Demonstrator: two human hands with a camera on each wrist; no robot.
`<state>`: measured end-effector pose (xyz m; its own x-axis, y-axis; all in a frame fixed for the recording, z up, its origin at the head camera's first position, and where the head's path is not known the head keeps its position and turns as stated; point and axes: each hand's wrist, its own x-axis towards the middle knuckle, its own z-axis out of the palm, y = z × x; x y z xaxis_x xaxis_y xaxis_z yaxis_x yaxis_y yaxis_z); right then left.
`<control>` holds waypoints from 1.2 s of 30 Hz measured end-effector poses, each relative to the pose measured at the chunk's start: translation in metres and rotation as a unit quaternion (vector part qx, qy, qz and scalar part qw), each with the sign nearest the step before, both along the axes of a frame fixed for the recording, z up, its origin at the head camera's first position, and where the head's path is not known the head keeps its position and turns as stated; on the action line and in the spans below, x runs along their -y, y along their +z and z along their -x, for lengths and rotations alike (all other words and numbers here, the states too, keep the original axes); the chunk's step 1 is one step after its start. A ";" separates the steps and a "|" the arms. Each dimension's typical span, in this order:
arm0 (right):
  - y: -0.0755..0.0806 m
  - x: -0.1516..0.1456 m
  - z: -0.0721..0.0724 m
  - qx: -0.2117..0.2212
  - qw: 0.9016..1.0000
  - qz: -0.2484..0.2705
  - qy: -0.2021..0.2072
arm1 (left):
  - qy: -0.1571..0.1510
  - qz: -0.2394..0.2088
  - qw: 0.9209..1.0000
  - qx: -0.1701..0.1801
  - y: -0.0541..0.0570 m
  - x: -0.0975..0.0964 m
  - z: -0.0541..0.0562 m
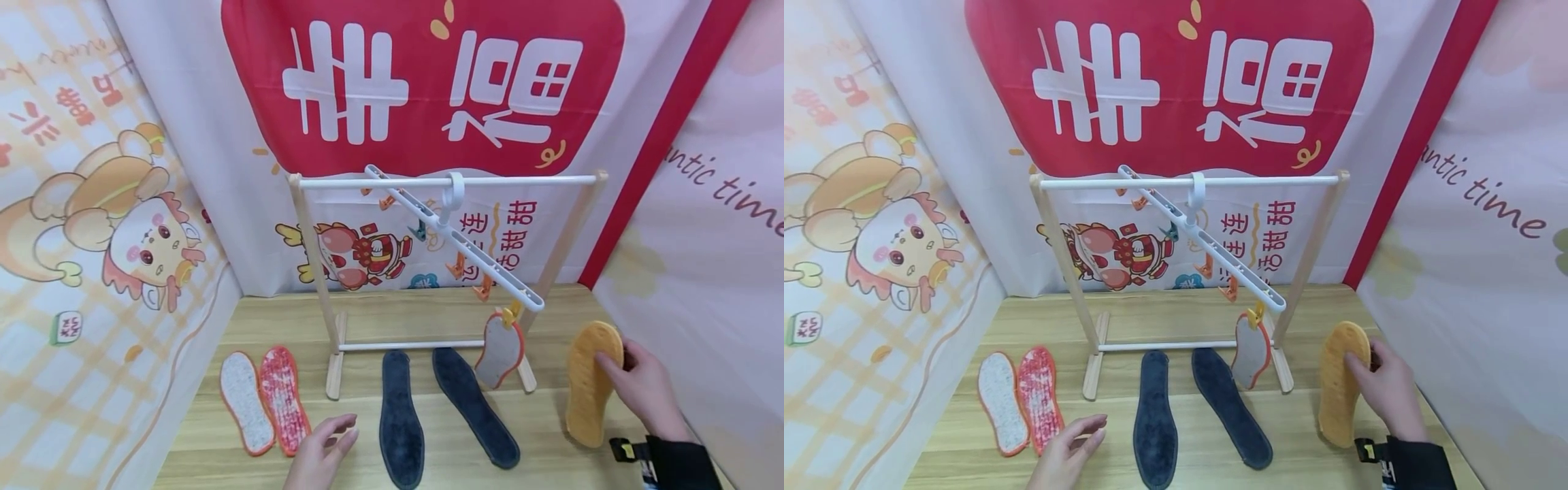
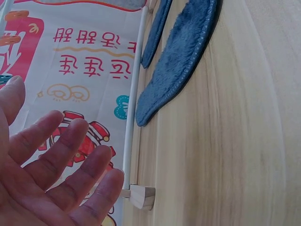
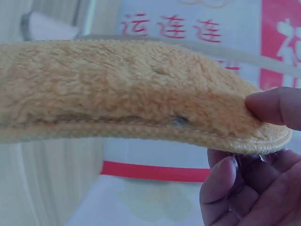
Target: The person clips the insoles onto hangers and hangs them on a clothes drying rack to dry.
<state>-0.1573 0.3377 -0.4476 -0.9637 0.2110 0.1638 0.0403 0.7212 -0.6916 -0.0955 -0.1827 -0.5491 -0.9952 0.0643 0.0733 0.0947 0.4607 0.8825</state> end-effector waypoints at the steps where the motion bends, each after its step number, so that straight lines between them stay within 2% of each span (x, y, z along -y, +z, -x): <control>1: 0.002 0.003 -0.004 -0.007 1.000 0.000 -0.009 | 0.002 0.000 1.000 0.004 0.001 0.000 0.000; 4: 0.009 0.013 -0.016 -0.029 0.999 0.004 -0.028 | 0.003 0.006 1.000 0.000 0.004 -0.002 -0.001; 10: 0.021 0.026 -0.035 -0.084 0.995 0.030 -0.046 | -0.006 0.010 0.998 -0.059 0.011 -0.014 0.003; 12: 0.023 0.031 -0.041 -0.103 0.993 0.039 -0.049 | -0.011 0.008 0.998 -0.068 0.016 -0.019 0.006; 16: 0.018 0.044 -0.048 -0.132 0.988 0.051 -0.056 | -0.013 0.004 0.996 -0.085 0.028 -0.026 0.015; 20: 0.006 0.057 -0.055 -0.151 0.984 0.073 -0.058 | -0.020 -0.004 0.995 -0.100 0.036 -0.031 0.022; 25: -0.005 0.071 -0.063 -0.169 0.981 0.087 -0.047 | -0.047 -0.017 0.994 -0.092 0.044 -0.039 0.031; 30: -0.012 0.089 -0.069 -0.157 0.983 0.095 -0.015 | -0.060 -0.044 0.993 -0.088 0.051 -0.048 0.038; 36: -0.013 0.109 -0.070 -0.152 0.985 0.075 0.000 | -0.081 -0.076 0.992 -0.052 0.065 -0.061 0.050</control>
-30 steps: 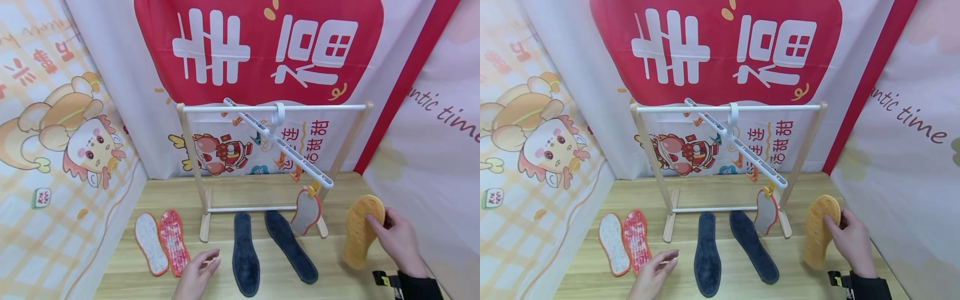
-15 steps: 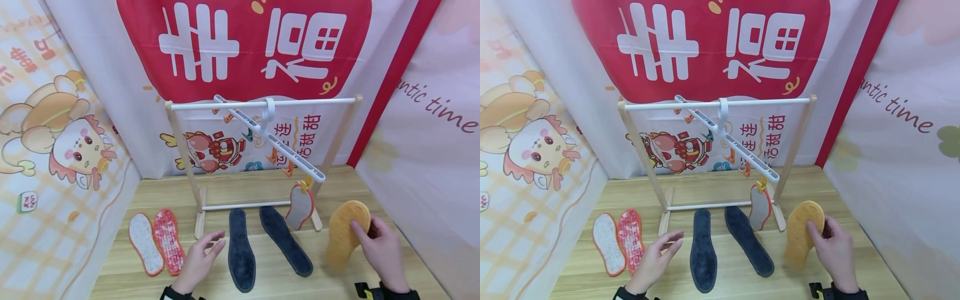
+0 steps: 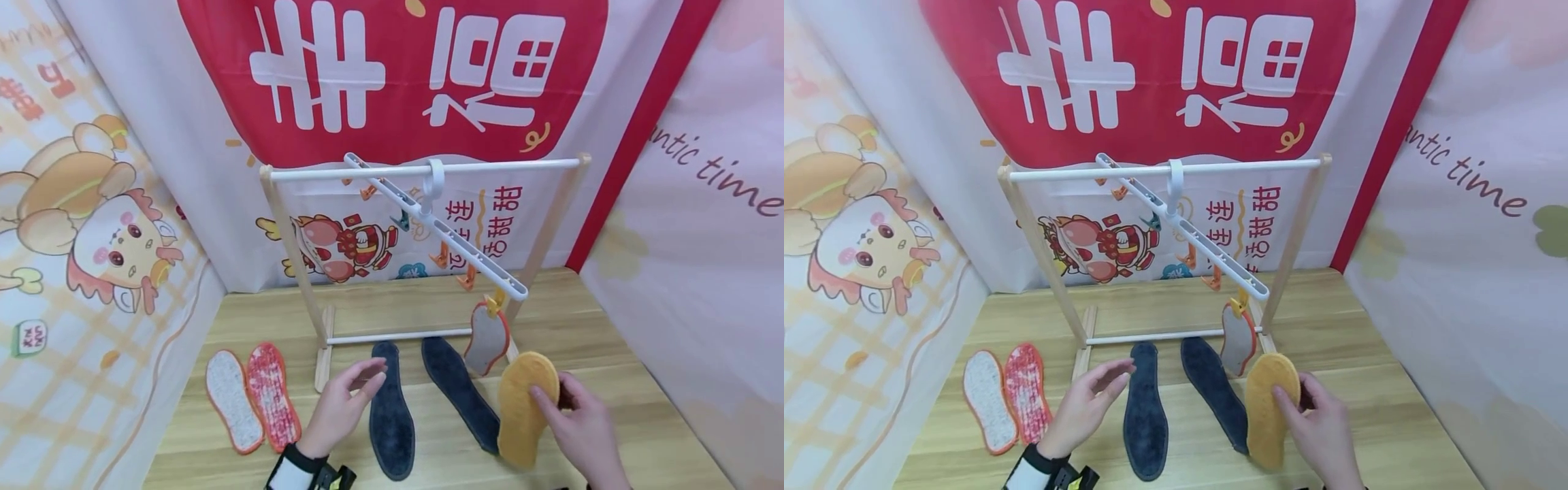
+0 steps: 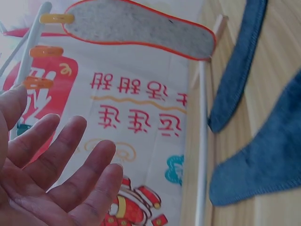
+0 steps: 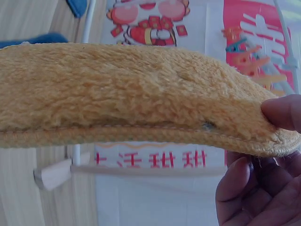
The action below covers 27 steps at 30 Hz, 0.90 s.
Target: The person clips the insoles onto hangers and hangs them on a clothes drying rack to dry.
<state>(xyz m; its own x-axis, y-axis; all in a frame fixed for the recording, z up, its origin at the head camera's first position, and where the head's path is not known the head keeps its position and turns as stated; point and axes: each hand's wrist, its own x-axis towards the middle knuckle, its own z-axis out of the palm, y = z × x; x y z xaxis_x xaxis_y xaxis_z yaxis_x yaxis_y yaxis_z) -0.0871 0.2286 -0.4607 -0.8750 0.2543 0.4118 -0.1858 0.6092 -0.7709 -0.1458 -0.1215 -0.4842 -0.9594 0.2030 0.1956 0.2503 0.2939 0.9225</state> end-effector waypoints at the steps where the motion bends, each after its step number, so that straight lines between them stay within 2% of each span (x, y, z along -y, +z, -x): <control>1: 0.001 0.003 0.000 -0.003 1.000 0.000 0.005 | -0.010 -0.006 1.000 0.005 0.003 -0.003 0.003; 7: 0.004 0.018 0.003 -0.016 0.999 -0.015 0.032 | -0.075 -0.038 0.996 0.008 0.025 -0.026 0.028; 12: 0.004 0.028 0.006 -0.010 0.998 -0.008 0.056 | -0.105 -0.063 0.992 -0.014 0.050 -0.047 0.051; 16: 0.004 0.039 0.008 -0.016 0.997 0.003 0.076 | -0.133 -0.082 0.988 -0.006 0.066 -0.063 0.071; 22: 0.005 0.057 0.011 -0.024 0.994 0.017 0.110 | -0.171 -0.070 0.983 -0.006 0.080 -0.085 0.094; 27: 0.004 0.065 0.016 -0.037 0.991 0.019 0.127 | -0.208 -0.090 0.974 0.006 0.092 -0.104 0.108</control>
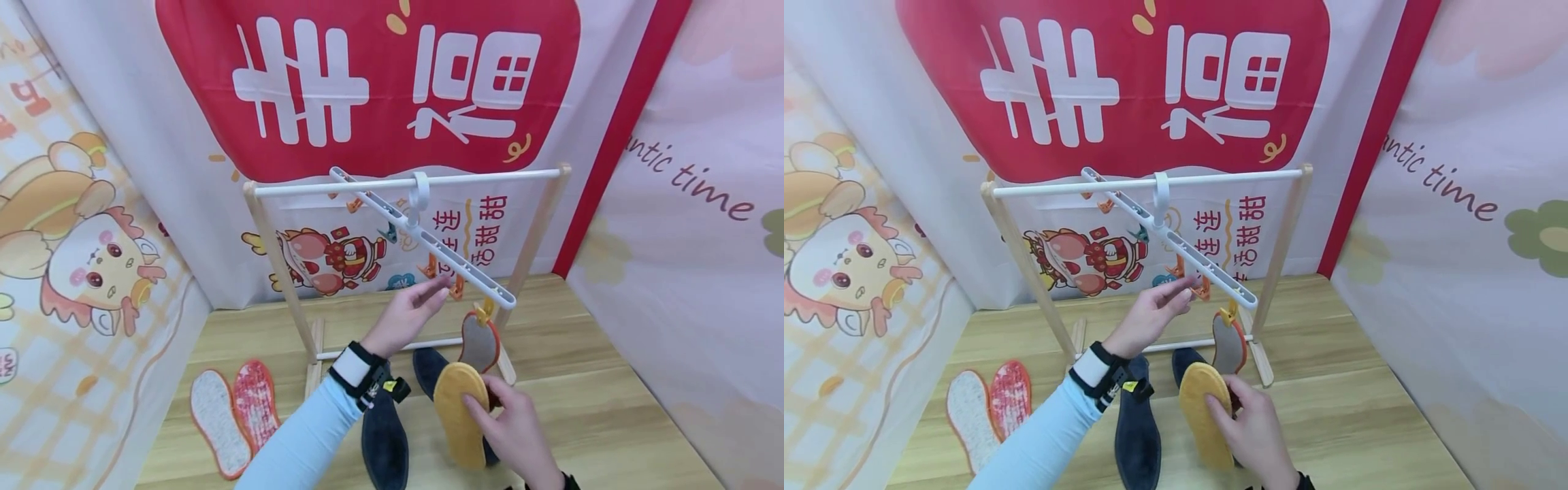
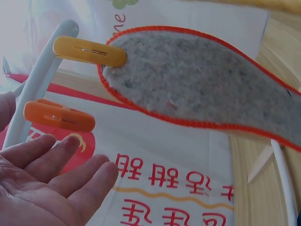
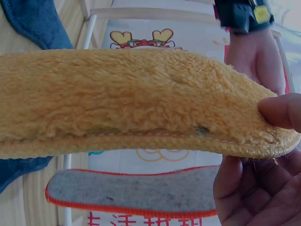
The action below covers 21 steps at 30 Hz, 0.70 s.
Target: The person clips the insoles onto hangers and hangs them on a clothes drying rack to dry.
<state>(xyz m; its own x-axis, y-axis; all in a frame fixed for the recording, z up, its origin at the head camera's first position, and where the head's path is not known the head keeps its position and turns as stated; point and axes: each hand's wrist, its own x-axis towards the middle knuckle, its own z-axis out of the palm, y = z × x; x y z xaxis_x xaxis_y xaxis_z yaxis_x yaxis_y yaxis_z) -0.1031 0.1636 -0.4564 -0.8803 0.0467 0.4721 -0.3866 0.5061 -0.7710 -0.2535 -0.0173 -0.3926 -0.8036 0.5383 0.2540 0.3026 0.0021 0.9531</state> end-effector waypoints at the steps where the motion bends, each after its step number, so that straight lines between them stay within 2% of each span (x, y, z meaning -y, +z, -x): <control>1: -0.001 0.001 0.001 -0.005 1.000 0.000 0.003 | -0.009 -0.008 1.000 0.007 0.002 -0.003 0.002; 4: -0.002 0.003 0.004 -0.013 1.000 0.004 0.014 | -0.025 -0.021 0.999 0.027 0.007 -0.011 0.004; 6: -0.001 0.005 0.006 -0.003 1.000 0.008 0.017 | -0.025 -0.027 0.999 0.038 0.009 -0.015 0.005; 11: -0.001 0.006 0.009 0.033 0.999 0.015 0.011 | -0.017 -0.047 0.998 0.029 0.012 -0.023 0.005; 13: -0.002 0.007 0.011 0.032 0.999 0.012 0.012 | -0.014 -0.058 0.998 0.027 0.014 -0.025 0.004; 18: -0.003 0.005 0.017 0.019 0.999 0.016 0.022 | -0.004 -0.066 0.998 0.025 0.022 -0.026 -0.004; 21: -0.002 0.004 0.020 0.034 0.999 0.034 0.020 | 0.000 -0.073 0.997 0.019 0.029 -0.027 -0.012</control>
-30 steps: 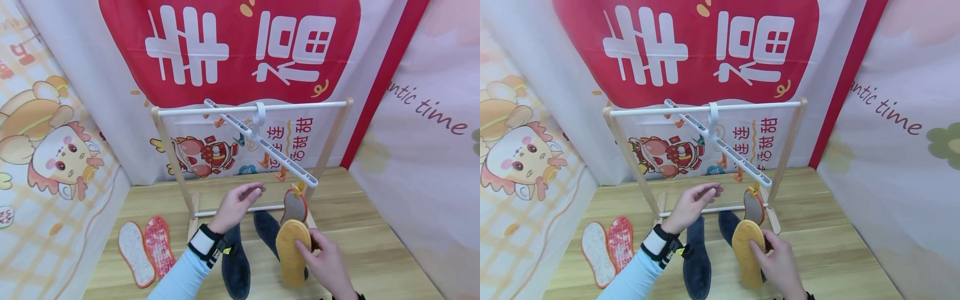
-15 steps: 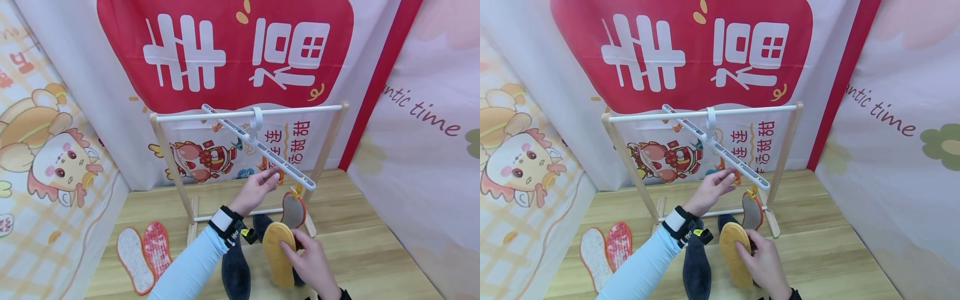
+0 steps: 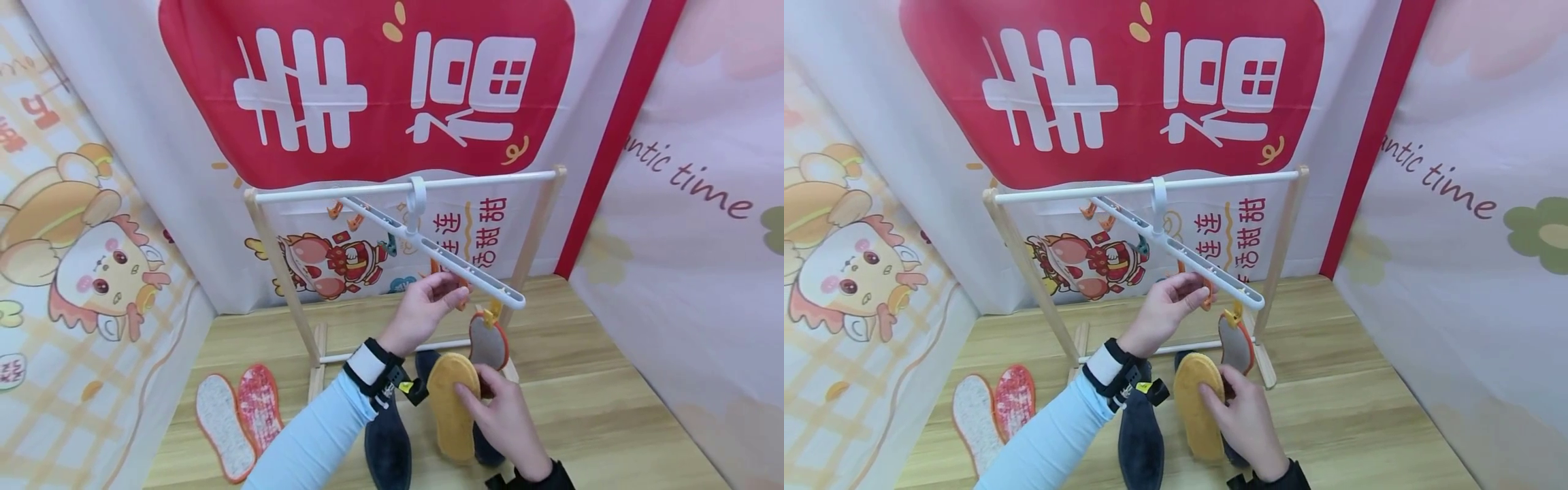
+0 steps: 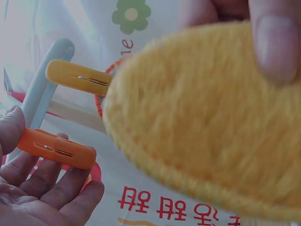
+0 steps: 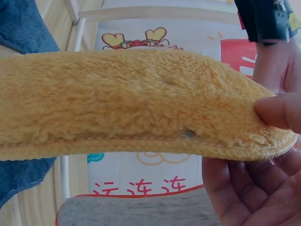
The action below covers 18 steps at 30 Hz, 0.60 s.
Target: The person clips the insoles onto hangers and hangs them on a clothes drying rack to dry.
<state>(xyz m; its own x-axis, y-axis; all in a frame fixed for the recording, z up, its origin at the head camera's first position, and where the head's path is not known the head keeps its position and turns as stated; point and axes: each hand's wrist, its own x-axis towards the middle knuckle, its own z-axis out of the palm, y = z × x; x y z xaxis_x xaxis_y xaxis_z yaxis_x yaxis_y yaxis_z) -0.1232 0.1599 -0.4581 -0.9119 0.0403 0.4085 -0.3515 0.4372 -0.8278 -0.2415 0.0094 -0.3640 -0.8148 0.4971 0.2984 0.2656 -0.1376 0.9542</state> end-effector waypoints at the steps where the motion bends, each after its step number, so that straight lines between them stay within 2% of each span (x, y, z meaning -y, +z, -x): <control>1: 0.001 -0.001 0.001 0.007 1.000 0.009 -0.001 | 0.003 -0.002 1.000 -0.001 0.002 0.000 -0.003; 8: 0.009 -0.007 0.009 0.004 0.999 0.014 -0.029 | 0.041 -0.016 0.999 -0.004 0.012 -0.005 -0.016; 12: 0.016 -0.012 0.012 0.010 0.999 0.019 -0.046 | 0.063 -0.039 0.997 0.011 0.016 -0.011 -0.022; 18: 0.022 -0.020 0.015 0.012 0.998 0.021 -0.056 | 0.078 -0.063 0.994 0.036 0.018 -0.020 -0.026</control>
<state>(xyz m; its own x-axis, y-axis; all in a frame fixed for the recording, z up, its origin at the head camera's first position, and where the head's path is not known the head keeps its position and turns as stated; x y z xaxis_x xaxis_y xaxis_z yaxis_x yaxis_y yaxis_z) -0.1382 0.1802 -0.4360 -0.9103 0.1601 0.3818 -0.2813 0.4375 -0.8541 -0.2151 0.0296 -0.3464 -0.9002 0.3257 0.2891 0.2255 -0.2193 0.9492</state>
